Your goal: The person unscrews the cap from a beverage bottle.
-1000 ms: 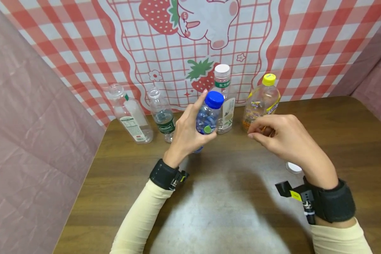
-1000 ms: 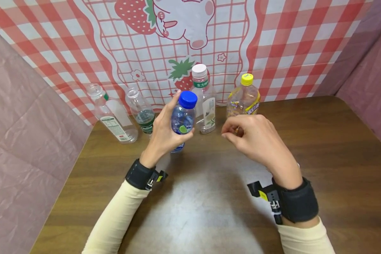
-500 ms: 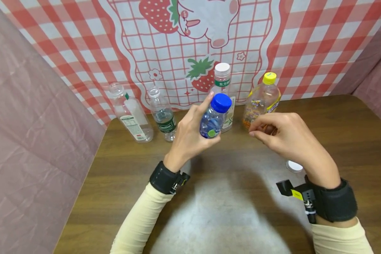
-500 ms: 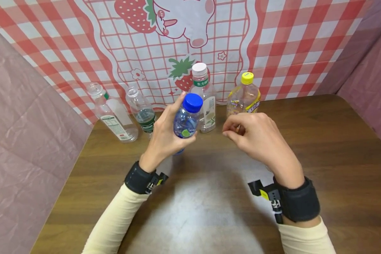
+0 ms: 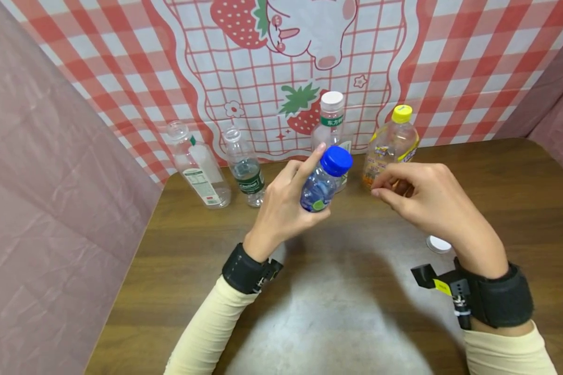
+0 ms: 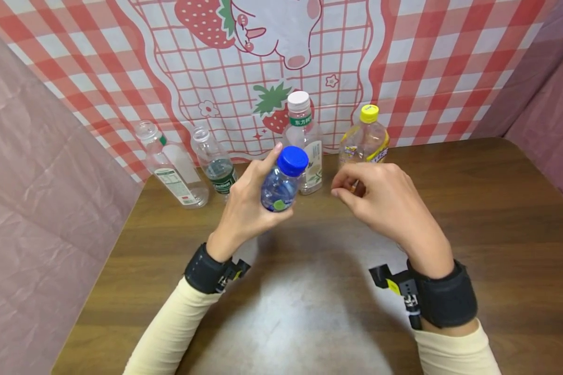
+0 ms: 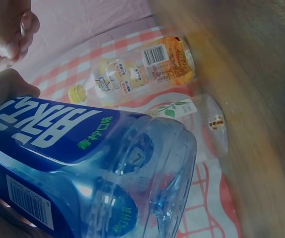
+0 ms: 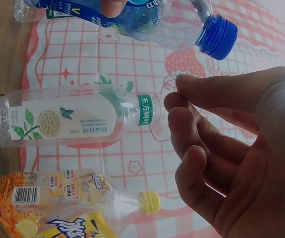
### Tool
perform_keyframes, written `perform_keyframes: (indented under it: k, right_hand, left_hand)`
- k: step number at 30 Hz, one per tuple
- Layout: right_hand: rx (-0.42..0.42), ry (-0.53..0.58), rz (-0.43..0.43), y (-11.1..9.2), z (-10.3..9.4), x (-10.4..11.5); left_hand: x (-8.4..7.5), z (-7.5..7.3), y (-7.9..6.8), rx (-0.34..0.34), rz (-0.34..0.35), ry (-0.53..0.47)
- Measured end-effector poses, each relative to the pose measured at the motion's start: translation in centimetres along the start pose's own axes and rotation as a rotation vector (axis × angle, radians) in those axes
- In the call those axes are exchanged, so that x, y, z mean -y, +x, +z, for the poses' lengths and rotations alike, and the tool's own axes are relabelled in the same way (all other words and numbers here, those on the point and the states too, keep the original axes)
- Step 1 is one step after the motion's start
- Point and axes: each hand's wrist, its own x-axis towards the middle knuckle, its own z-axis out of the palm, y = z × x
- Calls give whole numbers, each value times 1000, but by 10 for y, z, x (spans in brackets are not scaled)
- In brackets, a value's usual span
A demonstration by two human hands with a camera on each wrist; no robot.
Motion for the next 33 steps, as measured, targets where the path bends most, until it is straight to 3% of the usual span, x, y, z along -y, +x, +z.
perform_keyframes:
  k: [13,22,33]
  right_hand:
    - [-132,53,-4,-1,-1,11]
    - [-164,194,86,-1,-3,21]
    - [-107,21,204,0,4,25]
  left_hand:
    - [-15,-5,-4,72,66,107]
    - [-24,-9,-5,89,105,229]
    - [-30,-9,-5,82,150,354]
